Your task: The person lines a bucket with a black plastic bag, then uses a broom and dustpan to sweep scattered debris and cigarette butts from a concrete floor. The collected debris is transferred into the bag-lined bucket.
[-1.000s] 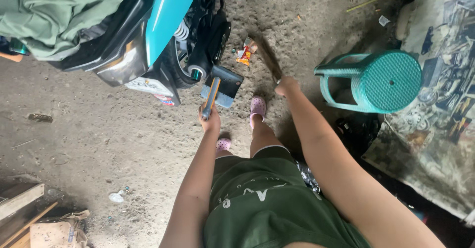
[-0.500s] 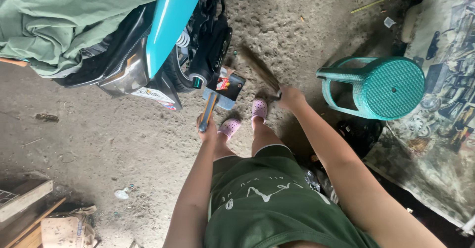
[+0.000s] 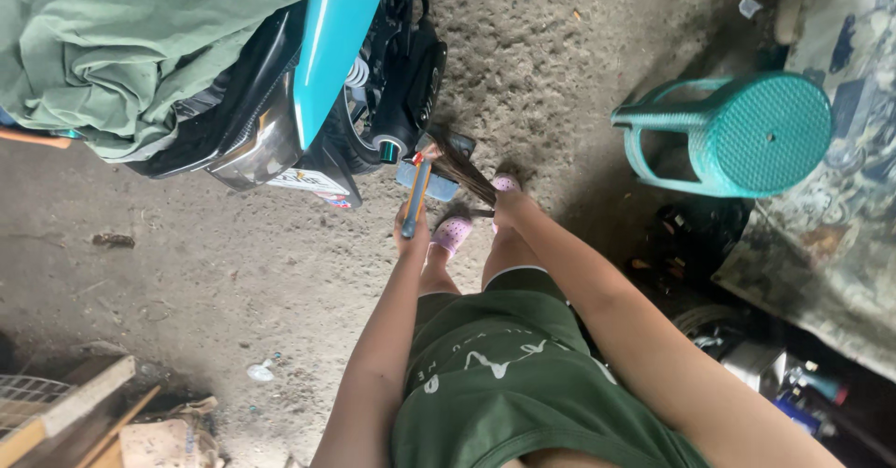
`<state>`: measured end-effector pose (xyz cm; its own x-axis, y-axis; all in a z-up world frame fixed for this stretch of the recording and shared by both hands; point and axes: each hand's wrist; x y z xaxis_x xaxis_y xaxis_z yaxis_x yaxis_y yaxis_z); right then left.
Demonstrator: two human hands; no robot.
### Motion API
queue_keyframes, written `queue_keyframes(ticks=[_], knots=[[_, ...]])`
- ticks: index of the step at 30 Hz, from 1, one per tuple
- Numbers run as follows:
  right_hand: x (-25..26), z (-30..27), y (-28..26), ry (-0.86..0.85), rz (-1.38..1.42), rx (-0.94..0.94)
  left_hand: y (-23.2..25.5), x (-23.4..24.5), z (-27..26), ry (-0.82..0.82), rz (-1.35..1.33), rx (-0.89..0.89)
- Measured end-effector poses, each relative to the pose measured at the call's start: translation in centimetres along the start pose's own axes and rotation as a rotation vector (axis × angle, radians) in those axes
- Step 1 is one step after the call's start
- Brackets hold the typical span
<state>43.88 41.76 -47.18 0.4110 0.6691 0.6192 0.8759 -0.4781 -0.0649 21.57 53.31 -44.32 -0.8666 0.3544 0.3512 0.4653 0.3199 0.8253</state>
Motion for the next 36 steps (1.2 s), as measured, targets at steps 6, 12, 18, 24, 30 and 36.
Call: queue_keyframes(ticks=[6,12,18,24,30,36], knots=[[0.0,-4.9,-1.2,-0.063,0.135,-0.12,-2.6,2.1,-0.3,-0.082,-0.029,-0.09],[0.8,-12.2,-3.8,-0.108,0.325,-0.262,-3.3,6.1,-3.2,-0.142,-0.092,-0.038],[-0.7,-22.8,-5.3,-0.106,0.424,-0.393,0.0,9.0,-6.6,-0.398,0.059,-0.31],[-4.0,-32.6,-6.1,-0.027,0.56,-0.533,6.8,7.5,-10.8,-0.617,0.28,-0.622],[-8.4,-41.6,-7.5,-0.04,0.608,-0.612,10.9,5.4,-16.3,-0.807,0.259,-0.806],[-15.1,-51.0,-7.5,0.115,0.711,-0.706,8.7,2.4,-23.8,-0.967,-0.018,-0.7]])
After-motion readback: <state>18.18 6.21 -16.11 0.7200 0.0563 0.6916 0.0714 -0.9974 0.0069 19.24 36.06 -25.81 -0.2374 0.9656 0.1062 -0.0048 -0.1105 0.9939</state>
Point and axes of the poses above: each hand's wrist, its own z-axis towards the middle knuckle, its own x-axis out of the back of the hand, y = z × x, and after that the axes turned 13 degrees about -z, right-handed
